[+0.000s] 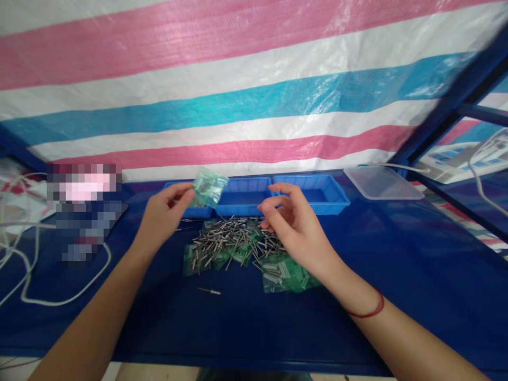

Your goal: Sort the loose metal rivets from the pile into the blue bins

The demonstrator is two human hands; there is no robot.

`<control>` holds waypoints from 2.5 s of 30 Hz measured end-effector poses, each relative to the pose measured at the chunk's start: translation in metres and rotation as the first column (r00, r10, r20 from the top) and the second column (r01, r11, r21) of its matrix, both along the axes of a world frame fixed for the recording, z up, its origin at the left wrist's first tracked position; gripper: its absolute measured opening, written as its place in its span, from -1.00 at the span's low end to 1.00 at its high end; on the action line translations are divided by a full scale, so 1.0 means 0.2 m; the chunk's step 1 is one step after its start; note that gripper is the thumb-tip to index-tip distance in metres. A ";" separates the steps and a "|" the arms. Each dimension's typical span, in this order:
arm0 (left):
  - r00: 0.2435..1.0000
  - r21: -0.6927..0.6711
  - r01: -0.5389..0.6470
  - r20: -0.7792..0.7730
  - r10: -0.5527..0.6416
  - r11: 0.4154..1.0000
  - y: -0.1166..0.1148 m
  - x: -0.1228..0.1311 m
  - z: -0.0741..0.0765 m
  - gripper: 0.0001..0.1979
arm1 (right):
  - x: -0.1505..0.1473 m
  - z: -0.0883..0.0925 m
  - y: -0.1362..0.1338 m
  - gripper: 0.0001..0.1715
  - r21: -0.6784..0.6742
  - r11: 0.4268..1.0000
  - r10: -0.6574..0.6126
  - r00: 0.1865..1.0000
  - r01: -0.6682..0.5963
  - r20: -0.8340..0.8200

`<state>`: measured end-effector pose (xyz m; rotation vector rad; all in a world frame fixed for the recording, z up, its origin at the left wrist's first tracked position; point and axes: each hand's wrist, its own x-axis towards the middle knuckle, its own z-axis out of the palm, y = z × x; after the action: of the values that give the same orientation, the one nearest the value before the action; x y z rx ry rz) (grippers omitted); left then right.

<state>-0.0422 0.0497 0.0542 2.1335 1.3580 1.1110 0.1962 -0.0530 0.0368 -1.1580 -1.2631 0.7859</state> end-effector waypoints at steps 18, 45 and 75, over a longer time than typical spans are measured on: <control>0.773 0.020 -0.004 -0.634 0.016 1.000 -0.02 -0.12 0.12 -0.64 | -0.08 -0.08 -0.05 -0.81 0.125 0.893 0.121 0.497 -0.432 0.859; 0.722 -0.534 0.140 -0.521 -0.455 0.834 -0.04 -0.18 0.06 -0.79 | -0.12 -0.09 -0.08 -0.77 0.208 0.854 0.055 0.480 -0.477 0.875; 0.928 -0.324 0.371 0.120 -0.351 0.870 -0.17 0.11 -0.02 -0.68 | -0.12 -0.09 -0.04 -0.67 -0.096 0.991 0.115 0.972 -0.097 0.207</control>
<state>-0.0201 0.0165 0.0504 1.9709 0.9806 0.7201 0.1730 -0.0619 0.0185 -1.2773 -1.4905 0.8174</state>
